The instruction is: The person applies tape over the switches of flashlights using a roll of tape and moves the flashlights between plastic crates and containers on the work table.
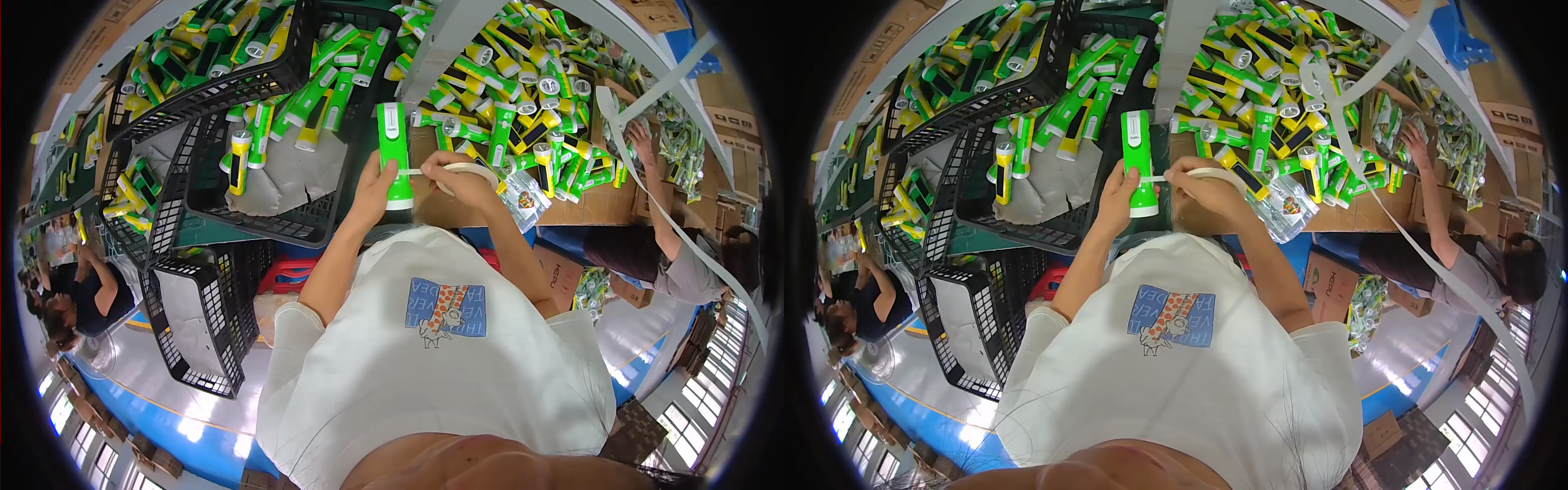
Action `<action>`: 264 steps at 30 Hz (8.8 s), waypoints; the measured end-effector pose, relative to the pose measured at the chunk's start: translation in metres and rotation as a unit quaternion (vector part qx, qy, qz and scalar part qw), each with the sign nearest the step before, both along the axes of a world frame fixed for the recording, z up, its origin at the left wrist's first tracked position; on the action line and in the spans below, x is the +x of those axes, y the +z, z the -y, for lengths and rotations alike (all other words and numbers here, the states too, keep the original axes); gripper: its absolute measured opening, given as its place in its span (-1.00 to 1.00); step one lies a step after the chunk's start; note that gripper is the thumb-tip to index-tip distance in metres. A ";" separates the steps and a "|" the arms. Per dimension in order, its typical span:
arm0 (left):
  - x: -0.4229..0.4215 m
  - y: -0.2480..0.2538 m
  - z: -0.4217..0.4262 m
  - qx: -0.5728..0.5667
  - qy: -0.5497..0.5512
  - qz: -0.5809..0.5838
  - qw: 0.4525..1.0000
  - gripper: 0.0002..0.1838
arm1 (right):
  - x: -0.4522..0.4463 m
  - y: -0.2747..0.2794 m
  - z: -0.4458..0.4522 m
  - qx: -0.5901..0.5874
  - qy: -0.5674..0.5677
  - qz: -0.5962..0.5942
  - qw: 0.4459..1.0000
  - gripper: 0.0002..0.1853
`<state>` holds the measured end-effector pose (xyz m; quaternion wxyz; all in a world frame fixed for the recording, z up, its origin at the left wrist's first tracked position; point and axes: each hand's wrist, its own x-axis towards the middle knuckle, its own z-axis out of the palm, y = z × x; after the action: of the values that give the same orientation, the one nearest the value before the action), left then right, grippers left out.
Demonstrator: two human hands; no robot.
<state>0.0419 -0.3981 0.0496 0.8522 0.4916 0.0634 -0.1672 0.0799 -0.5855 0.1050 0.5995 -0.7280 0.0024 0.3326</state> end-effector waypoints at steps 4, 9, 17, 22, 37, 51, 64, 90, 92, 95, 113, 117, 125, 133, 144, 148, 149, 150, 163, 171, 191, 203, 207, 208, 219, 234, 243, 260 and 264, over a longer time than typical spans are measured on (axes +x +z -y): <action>-0.001 0.013 0.021 -0.057 -0.039 -0.004 0.998 -0.62 | -0.011 0.001 0.022 0.153 -0.035 -0.044 0.987 -0.79; 0.004 0.036 0.085 -0.299 -0.075 -0.134 0.942 -0.67 | -0.038 0.003 0.066 0.196 -0.170 -0.023 0.965 -0.77; 0.039 0.068 0.201 -0.296 -0.196 -0.182 0.917 -0.66 | -0.045 0.008 0.169 0.226 -0.383 0.096 0.890 -0.77; 0.073 0.040 0.253 -0.280 -0.061 -0.131 0.949 -0.70 | -0.040 0.018 0.201 0.144 -0.474 0.232 0.837 -0.79; 0.091 -0.006 0.128 0.159 0.017 0.104 0.982 -0.62 | -0.005 0.015 0.101 -0.026 -0.217 0.162 0.962 -0.79; 0.081 -0.024 -0.029 0.520 0.398 0.176 0.735 -0.47 | -0.005 -0.026 0.002 -0.031 -0.196 0.223 0.954 -0.78; 0.172 -0.113 -0.073 0.790 0.045 0.084 0.605 -0.32 | -0.041 -0.035 -0.014 -0.045 -0.114 0.143 0.982 -0.84; -0.020 0.053 -0.013 0.009 0.018 -0.033 0.999 -0.27 | -0.018 0.024 -0.029 0.187 -0.006 0.110 0.976 -0.83; -0.021 0.054 -0.011 0.014 0.011 -0.016 1.000 -0.25 | -0.018 0.020 -0.027 0.190 -0.013 0.094 0.977 -0.82; -0.021 0.054 -0.009 0.028 0.003 -0.032 0.999 -0.27 | -0.018 0.019 -0.024 0.195 -0.016 0.095 0.976 -0.82; -0.015 0.049 0.016 0.072 0.024 -0.018 0.997 -0.54 | -0.003 -0.011 0.004 0.199 -0.024 -0.049 0.978 -0.82; -0.001 0.040 0.042 -0.124 0.034 -0.174 0.976 -0.61 | -0.024 -0.004 0.027 0.101 -0.174 0.055 0.978 -0.90; 0.116 -0.062 0.183 0.016 0.050 -0.004 0.999 -0.44 | -0.018 -0.048 0.154 0.034 -0.316 0.073 0.945 -0.81; 0.074 -0.023 0.077 0.443 0.298 0.288 0.795 -0.67 | -0.035 -0.067 0.137 -0.185 -0.362 0.285 0.868 -0.77; 0.027 -0.094 -0.113 0.393 0.062 0.016 0.917 -0.57 | -0.019 -0.045 -0.042 -0.023 -0.132 0.137 0.981 -0.81; 0.001 -0.002 -0.095 0.173 0.141 0.036 0.974 -0.62 | -0.012 -0.044 -0.089 0.112 -0.063 0.239 0.962 -0.85; -0.005 0.007 -0.090 0.171 0.117 0.072 0.976 -0.54 | -0.009 -0.037 -0.096 0.122 -0.041 0.233 0.964 -0.88; -0.010 0.014 -0.084 0.190 0.106 0.086 0.972 -0.50 | -0.010 -0.028 -0.099 0.122 -0.043 0.233 0.964 -0.88; -0.019 0.023 -0.037 0.225 0.096 0.057 0.968 -0.56 | -0.003 -0.016 -0.067 -0.097 0.007 0.227 0.969 -0.79; -0.003 0.025 0.058 -0.200 0.048 -0.158 0.966 -0.63 | -0.038 -0.036 0.053 0.043 -0.259 0.155 0.952 -0.83; 0.098 -0.022 0.008 0.463 0.374 0.233 0.769 -0.81 | -0.049 -0.055 0.103 -0.230 -0.313 0.302 0.871 -0.80; 0.097 -0.129 -0.113 0.209 0.078 -0.039 0.974 -0.41 | -0.018 -0.046 -0.073 0.007 -0.145 0.180 0.973 -0.86; 0.020 -0.013 -0.105 0.078 0.116 -0.016 0.990 -0.74 | -0.011 -0.032 -0.106 0.135 -0.134 0.156 0.969 -0.87; 0.006 0.006 -0.098 0.078 0.123 0.002 0.989 -0.70 | -0.010 -0.035 -0.112 0.162 -0.130 0.152 0.966 -0.88; -0.020 0.008 -0.058 0.166 0.121 0.035 0.978 -0.40 | -0.007 -0.011 -0.106 0.043 0.005 0.306 0.951 -0.91; -0.015 0.018 0.056 -0.181 0.066 -0.115 0.974 -0.73 | -0.024 -0.003 0.021 0.115 -0.077 0.053 0.989 -0.78; 0.055 0.006 0.256 -0.251 0.047 -0.076 0.964 -0.73 | -0.011 -0.018 0.192 0.105 -0.415 0.248 0.869 -0.83; 0.098 -0.005 0.017 0.429 0.393 0.216 0.784 -0.84 | -0.017 -0.028 0.112 -0.244 -0.189 0.381 0.871 -0.75; 0.091 -0.103 -0.101 0.780 0.197 0.001 0.594 -0.51 | -0.029 -0.043 0.018 -0.148 -0.117 0.265 0.946 -0.77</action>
<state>0.1331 -0.2972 -0.0536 0.1557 0.9445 0.2643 0.1179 0.0504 -0.6031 0.0615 0.4988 -0.8649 -0.0217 0.0514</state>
